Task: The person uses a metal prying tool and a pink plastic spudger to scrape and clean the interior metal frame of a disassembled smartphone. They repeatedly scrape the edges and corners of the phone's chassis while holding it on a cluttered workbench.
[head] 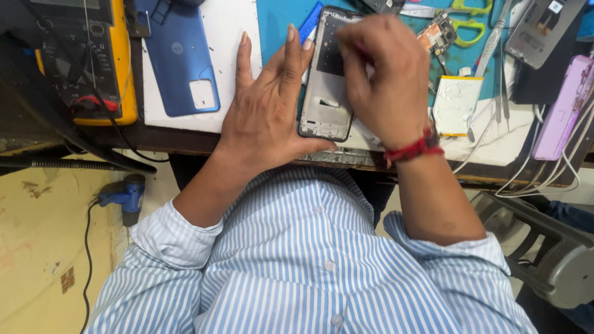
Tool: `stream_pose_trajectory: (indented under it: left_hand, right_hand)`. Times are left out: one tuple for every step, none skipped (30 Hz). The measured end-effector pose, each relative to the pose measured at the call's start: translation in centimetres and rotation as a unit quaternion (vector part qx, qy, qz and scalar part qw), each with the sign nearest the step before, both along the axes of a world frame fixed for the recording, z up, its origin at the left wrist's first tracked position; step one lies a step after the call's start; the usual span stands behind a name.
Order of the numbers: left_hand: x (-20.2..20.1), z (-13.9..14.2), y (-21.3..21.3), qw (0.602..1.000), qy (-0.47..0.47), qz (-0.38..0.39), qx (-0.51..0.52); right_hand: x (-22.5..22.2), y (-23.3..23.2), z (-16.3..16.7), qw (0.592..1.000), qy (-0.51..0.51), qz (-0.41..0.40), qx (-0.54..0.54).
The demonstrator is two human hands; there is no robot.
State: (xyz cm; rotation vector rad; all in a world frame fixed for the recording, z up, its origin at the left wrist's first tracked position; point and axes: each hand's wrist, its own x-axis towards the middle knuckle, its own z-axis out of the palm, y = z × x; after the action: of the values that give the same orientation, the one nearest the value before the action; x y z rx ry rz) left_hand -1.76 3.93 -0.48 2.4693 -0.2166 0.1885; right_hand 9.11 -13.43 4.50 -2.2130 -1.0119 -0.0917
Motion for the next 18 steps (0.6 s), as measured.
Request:
stream_pose_trajectory:
  left_hand:
    - [0.2, 0.0, 0.1, 1.0, -0.003, 0.0, -0.004]
    - [0.2, 0.1, 0.1, 1.0, -0.011, -0.002, 0.0]
    - [0.2, 0.1, 0.1, 1.0, -0.017, -0.002, 0.003]
    - [0.2, 0.2, 0.1, 1.0, -0.021, -0.001, 0.006]
    - [0.2, 0.2, 0.1, 1.0, -0.02, -0.002, 0.001]
    - [0.3, 0.2, 0.1, 1.0, -0.019, -0.001, -0.003]
    - [0.2, 0.2, 0.1, 1.0, -0.017, 0.0, -0.007]
    - [0.2, 0.2, 0.0, 1.0, -0.016, 0.001, -0.01]
    - [0.2, 0.2, 0.0, 1.0, -0.016, 0.002, -0.014]
    - [0.2, 0.1, 0.1, 1.0, -0.016, 0.002, -0.017]
    - [0.2, 0.1, 0.1, 1.0, -0.018, 0.001, -0.016]
    - [0.2, 0.0, 0.1, 1.0, -0.02, -0.001, -0.016]
    - [0.2, 0.0, 0.2, 1.0, -0.024, -0.003, -0.017]
    - [0.3, -0.1, 0.1, 1.0, -0.024, -0.003, -0.014]
    - [0.3, -0.2, 0.1, 1.0, -0.024, -0.002, -0.01]
    - [0.4, -0.2, 0.0, 1.0, -0.024, -0.001, -0.006]
    - [0.4, -0.2, 0.1, 1.0, -0.024, -0.002, -0.006]
    - [0.4, -0.2, 0.1, 1.0, -0.025, -0.002, -0.006]
  right_hand:
    - [0.8, 0.4, -0.2, 1.0, -0.022, -0.002, 0.003]
    - [1.3, 0.7, -0.3, 0.999, -0.043, 0.0, 0.007]
    - [1.9, 1.1, -0.4, 0.998, -0.064, 0.0, 0.011]
    - [2.3, 1.4, -0.4, 0.996, -0.083, 0.005, 0.017]
    - [2.5, 1.7, -0.4, 0.994, -0.102, 0.011, 0.024]
    - [2.7, 2.0, -0.3, 0.995, -0.092, 0.006, 0.022]
    - [2.7, 2.1, -0.3, 0.997, -0.081, 0.002, 0.019]
    - [2.7, 2.3, -0.2, 0.997, -0.069, -0.002, 0.016]
    - [2.7, 2.4, -0.2, 0.997, -0.078, -0.001, 0.016]
    - [2.7, 2.5, -0.3, 0.996, -0.087, 0.0, 0.018]
    - [2.6, 2.5, -0.3, 0.995, -0.095, -0.001, 0.019]
    - [2.6, 2.5, -0.4, 0.995, -0.095, 0.003, 0.022]
    - [2.6, 2.5, -0.4, 0.995, -0.097, 0.006, 0.024]
    - [2.6, 2.5, -0.5, 0.995, -0.099, 0.009, 0.026]
    - [2.6, 2.4, -0.6, 0.995, -0.098, 0.008, 0.023]
    - [2.6, 2.3, -0.6, 0.995, -0.097, 0.008, 0.021]
    - [2.6, 2.3, -0.6, 0.995, -0.096, 0.008, 0.019]
    - [2.6, 2.3, -0.6, 0.995, -0.101, 0.009, 0.015]
